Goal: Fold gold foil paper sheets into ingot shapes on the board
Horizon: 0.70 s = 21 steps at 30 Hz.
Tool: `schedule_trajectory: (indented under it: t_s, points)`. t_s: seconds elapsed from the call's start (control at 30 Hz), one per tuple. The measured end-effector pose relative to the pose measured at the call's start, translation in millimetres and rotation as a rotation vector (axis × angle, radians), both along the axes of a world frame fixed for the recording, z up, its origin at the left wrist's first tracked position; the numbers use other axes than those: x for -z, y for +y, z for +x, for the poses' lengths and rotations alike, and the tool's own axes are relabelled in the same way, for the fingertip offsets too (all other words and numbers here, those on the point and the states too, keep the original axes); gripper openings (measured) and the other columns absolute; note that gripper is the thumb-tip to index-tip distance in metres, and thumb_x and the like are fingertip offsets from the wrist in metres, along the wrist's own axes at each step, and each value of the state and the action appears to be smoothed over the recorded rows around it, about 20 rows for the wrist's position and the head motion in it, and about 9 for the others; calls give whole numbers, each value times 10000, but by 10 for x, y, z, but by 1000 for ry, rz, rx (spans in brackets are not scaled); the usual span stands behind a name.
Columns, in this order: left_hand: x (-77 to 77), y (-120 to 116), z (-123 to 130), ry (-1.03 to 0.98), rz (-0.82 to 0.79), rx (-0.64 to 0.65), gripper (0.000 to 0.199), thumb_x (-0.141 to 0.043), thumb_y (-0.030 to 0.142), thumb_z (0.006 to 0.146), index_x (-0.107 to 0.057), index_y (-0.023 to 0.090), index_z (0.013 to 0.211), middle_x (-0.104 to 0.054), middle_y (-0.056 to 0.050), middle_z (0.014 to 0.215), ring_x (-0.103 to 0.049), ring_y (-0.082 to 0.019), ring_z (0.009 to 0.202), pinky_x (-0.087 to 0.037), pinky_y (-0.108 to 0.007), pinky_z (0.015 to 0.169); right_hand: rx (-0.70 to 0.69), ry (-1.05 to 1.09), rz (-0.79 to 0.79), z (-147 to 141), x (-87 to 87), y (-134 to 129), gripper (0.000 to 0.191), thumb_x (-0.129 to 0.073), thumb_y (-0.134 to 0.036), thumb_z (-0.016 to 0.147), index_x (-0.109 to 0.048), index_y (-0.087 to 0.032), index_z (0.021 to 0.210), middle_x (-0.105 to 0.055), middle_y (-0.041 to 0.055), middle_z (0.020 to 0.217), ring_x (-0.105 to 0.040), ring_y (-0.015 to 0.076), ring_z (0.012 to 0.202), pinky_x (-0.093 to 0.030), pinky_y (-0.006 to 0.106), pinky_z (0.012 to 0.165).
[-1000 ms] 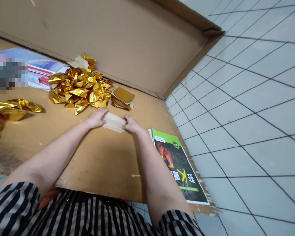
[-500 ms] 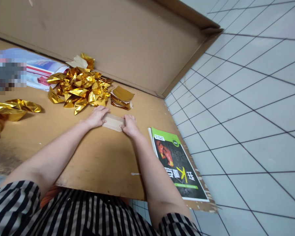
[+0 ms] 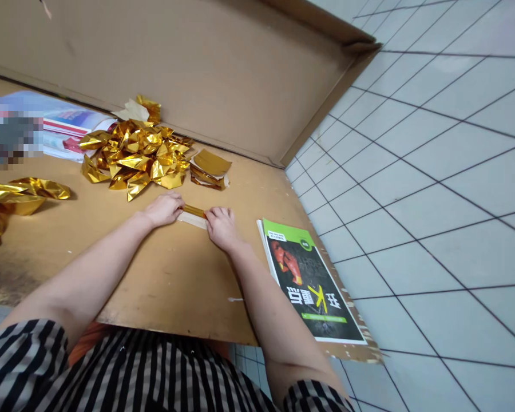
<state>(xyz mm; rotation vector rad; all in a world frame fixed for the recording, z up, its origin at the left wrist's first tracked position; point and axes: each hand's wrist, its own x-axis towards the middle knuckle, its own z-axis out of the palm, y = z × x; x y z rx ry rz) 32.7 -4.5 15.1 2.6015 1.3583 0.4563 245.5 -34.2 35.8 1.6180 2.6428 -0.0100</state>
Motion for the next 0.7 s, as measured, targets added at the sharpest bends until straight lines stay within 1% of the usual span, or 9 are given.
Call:
schedule_trajectory:
  t_s: [0.13, 0.2, 0.3, 0.37, 0.5, 0.6, 0.7]
  points:
    - [16, -49, 72, 55, 11, -2, 281, -432, 270, 911, -685, 172, 983, -656, -111, 1019, -613, -247, 1015, -483, -360, 932, 6, 12, -5, 10, 24, -44, 409, -302, -220, 973, -544, -152, 1295, -574, 167, 1240, -445, 269, 1187, -277, 475, 1067]
    - [38, -86, 154, 56, 18, 29, 320, -418, 316, 935, -660, 166, 1081, -651, -124, 1126, -592, -253, 1100, -461, -373, 978, 18, 31, -10, 15, 42, -51, 422, -289, -224, 977, -521, -147, 1321, -560, 174, 1269, -446, 271, 1199, -278, 480, 1071]
    - [90, -149, 288, 76, 14, 99, 439, -416, 400, 952, -551, 151, 1287, -549, -140, 1369, -460, -268, 1309, -350, -407, 1103, 35, 55, -18, 34, 66, -51, 431, -299, -231, 975, -501, -138, 1345, -542, 185, 1315, -438, 280, 1232, -274, 497, 1078]
    - [125, -185, 348, 111, -33, 102, 537, -398, 461, 956, -474, 126, 1369, -459, -157, 1463, -371, -278, 1385, -294, -415, 1138, 30, 78, -14, 49, 81, -52, 430, -311, -240, 972, -503, -134, 1343, -543, 187, 1329, -432, 281, 1255, -264, 507, 1088]
    - [171, -208, 366, 135, -92, 92, 651, -323, 545, 961, -375, 110, 1442, -357, -170, 1528, -292, -280, 1432, -253, -418, 1157, 2, 157, 0, 51, 118, -62, 461, -319, -302, 978, -465, -125, 1378, -497, 186, 1412, -357, 275, 1359, -209, 523, 1129]
    - [180, -194, 335, 132, -99, 100, 675, -288, 573, 958, -338, 130, 1466, -338, -158, 1540, -280, -274, 1438, -243, -419, 1162, -31, 232, -25, 20, 151, -65, 520, -274, -344, 990, -382, -110, 1441, -412, 171, 1498, -269, 250, 1432, -187, 492, 1157]
    - [167, -181, 309, 141, -124, 108, 725, -257, 606, 950, -301, 118, 1484, -307, -162, 1553, -256, -277, 1447, -232, -425, 1167, -40, 284, -85, -12, 178, -57, 558, -230, -351, 994, -331, -78, 1470, -367, 172, 1529, -239, 235, 1453, -191, 456, 1170]
